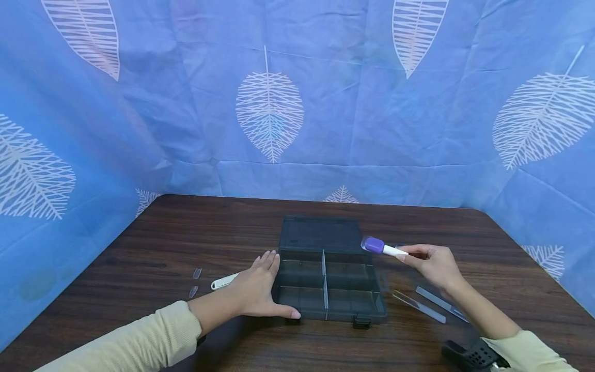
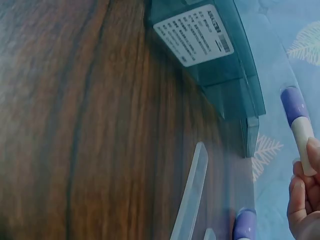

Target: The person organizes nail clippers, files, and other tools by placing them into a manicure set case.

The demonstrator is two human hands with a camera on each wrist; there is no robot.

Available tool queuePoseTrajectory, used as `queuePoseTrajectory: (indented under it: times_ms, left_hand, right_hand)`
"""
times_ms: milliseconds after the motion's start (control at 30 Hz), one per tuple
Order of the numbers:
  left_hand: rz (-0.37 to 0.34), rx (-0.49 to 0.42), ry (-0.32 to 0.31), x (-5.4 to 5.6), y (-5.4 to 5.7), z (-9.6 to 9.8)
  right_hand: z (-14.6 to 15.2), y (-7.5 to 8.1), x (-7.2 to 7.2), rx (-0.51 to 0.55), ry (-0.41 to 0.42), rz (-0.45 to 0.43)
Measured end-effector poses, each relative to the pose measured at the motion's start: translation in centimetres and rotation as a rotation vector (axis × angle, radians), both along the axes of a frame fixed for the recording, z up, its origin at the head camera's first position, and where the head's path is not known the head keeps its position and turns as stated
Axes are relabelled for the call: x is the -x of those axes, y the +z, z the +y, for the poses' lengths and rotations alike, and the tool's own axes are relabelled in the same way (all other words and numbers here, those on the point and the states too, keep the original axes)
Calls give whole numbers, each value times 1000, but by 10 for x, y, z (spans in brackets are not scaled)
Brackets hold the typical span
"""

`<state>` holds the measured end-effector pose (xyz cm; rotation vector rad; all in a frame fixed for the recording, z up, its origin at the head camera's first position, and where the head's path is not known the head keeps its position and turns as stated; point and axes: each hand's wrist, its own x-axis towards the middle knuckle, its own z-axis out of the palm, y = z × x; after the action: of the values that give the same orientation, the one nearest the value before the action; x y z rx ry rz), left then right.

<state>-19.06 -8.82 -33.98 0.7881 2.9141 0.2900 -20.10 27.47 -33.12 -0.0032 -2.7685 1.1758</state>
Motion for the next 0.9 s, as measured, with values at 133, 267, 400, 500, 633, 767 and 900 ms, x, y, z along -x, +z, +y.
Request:
queuePoseTrajectory:
  times_ms: [133, 267, 400, 500, 633, 767, 900]
  left_hand:
    - [-1, 3, -3, 1, -1, 0]
    - [-2, 8, -3, 1, -1, 0]
    - [-9, 10, 2, 1, -1, 0]
    - [-14, 9, 6, 0, -1, 0]
    - [-7, 10, 5, 0, -2, 0]
    - [4, 24, -2, 0, -2, 0]
    - [10, 31, -3, 1, -2, 0]
  right_hand:
    - [-6, 1, 1, 8, 35, 17]
    - [-13, 1, 2, 15, 76, 29]
    - [-21, 2, 3, 36, 120, 22]
    - [-27, 2, 3, 45, 152, 19]
    - [-33, 2, 4, 19, 190, 29]
    - [-39, 1, 6, -8, 244, 45]
    - [-45, 0, 10, -50, 306, 88]
